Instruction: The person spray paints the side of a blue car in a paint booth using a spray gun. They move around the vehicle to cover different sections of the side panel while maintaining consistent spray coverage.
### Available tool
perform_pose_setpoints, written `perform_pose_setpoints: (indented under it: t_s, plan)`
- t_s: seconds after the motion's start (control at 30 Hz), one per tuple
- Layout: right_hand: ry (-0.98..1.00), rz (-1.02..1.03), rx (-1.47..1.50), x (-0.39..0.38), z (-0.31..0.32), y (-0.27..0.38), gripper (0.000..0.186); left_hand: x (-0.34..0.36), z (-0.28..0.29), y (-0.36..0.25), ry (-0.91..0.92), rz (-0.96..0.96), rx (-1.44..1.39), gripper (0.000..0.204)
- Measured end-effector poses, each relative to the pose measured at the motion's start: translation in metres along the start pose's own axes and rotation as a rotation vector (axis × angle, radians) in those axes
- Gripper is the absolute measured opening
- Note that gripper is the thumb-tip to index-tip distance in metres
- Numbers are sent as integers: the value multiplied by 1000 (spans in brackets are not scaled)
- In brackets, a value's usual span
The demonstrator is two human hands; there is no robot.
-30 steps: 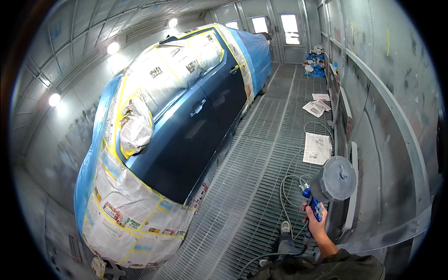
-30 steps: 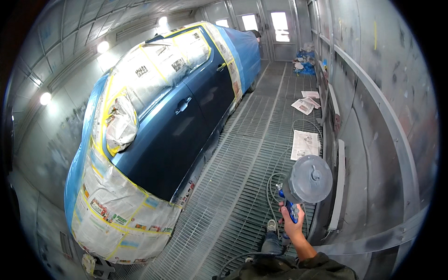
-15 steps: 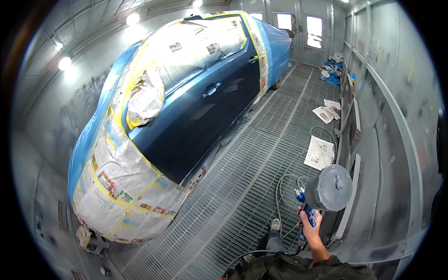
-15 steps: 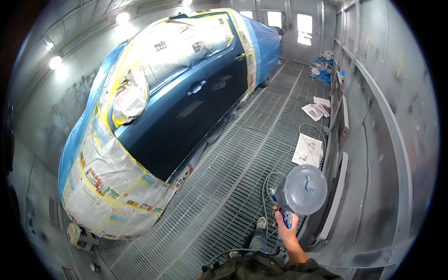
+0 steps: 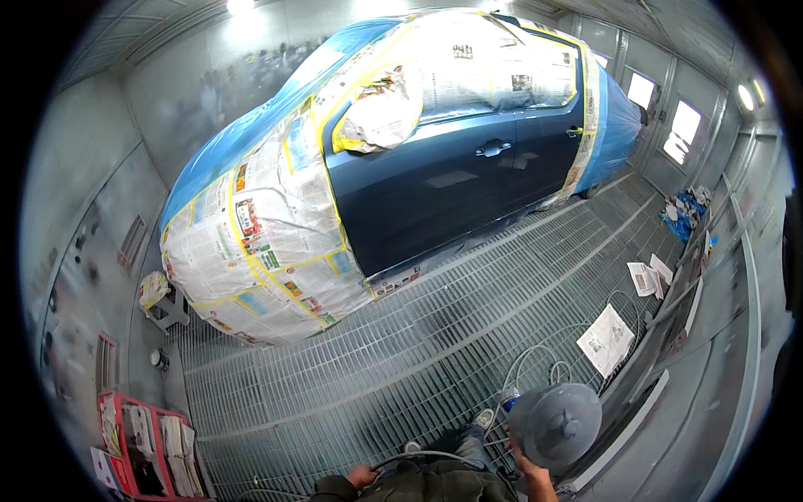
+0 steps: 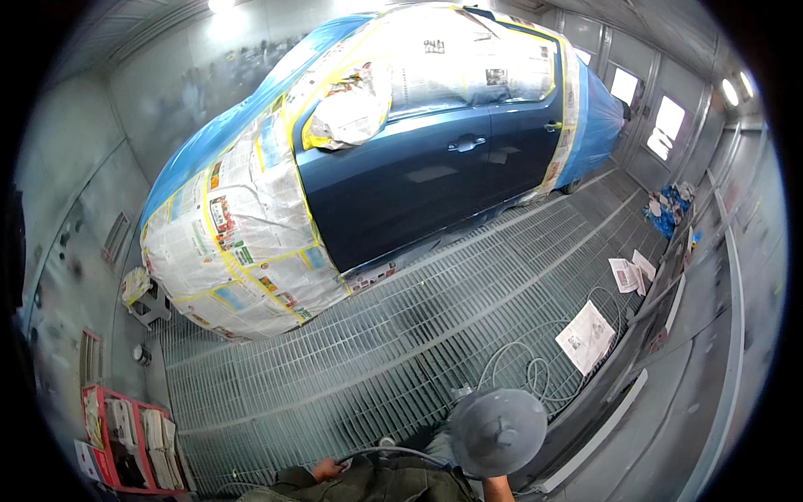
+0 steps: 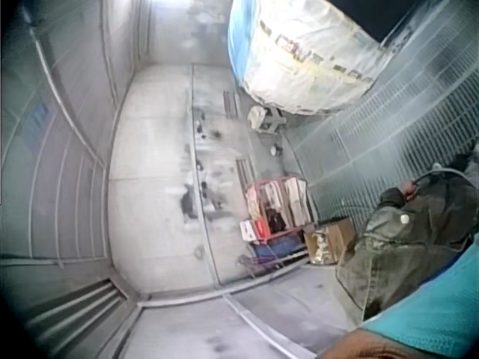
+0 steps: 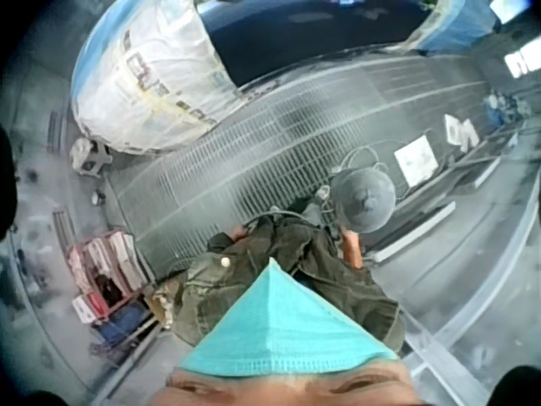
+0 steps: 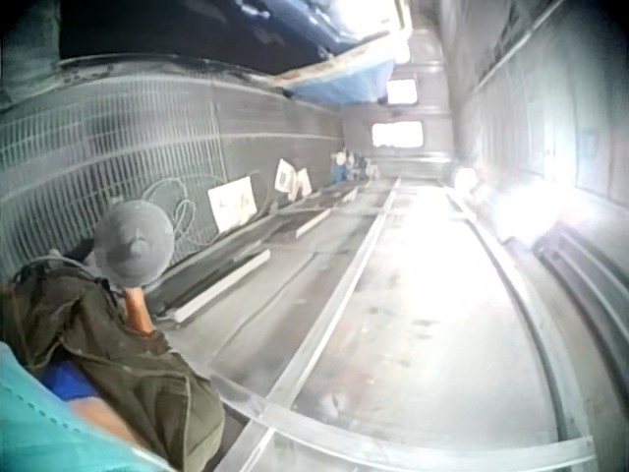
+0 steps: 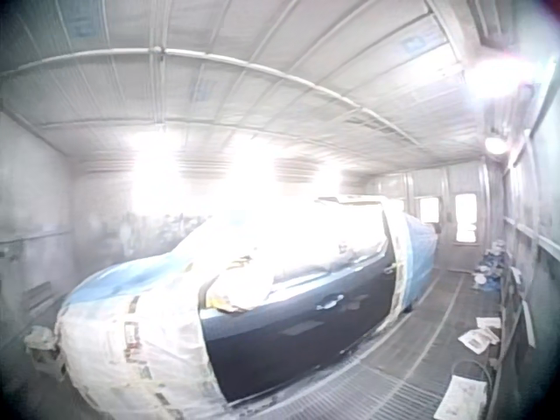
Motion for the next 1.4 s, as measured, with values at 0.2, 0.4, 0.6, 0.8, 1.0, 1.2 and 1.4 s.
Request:
perform_pose_setpoints:
  t_s: [0.2, 0.4, 0.6, 0.8, 1.0, 1.2, 1.4]
  plan:
    - [54, -44, -48, 0, 3, -2, 24, -23, 4, -20, -217, -231, -2, 57]
    - [0, -24, 38, 9, 5, 34, 24, -26, 0, -20, -107, -162, -60, 62]
    - [-304, 53, 556, 22, 15, 111, 25, -3, -4, -18, -167, -207, 39, 66]
    - [-402, 128, 555, 28, 49, 104, 23, -5, 5, -22, -158, -146, 56, 59]
    - [-518, 186, 626, 26, 71, 114, 23, 53, -7, 9, -136, -52, 121, 50]
    - [-580, 185, 634, 16, 78, 101, 22, 25, 12, -13, -104, -72, 61, 51]
    - [-596, 167, 616, 11, 76, 96, 18, 2, 28, -26, -84, -69, 49, 51]
Point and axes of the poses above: each hand's wrist, its own x-axis towards the middle knuckle, its own z-axis out of the back of the hand, y = z × x, the point moved 6 cm from there along x, towards the middle knuckle, and after that the axes turned 14 degrees about x, right-handed, at the moved point
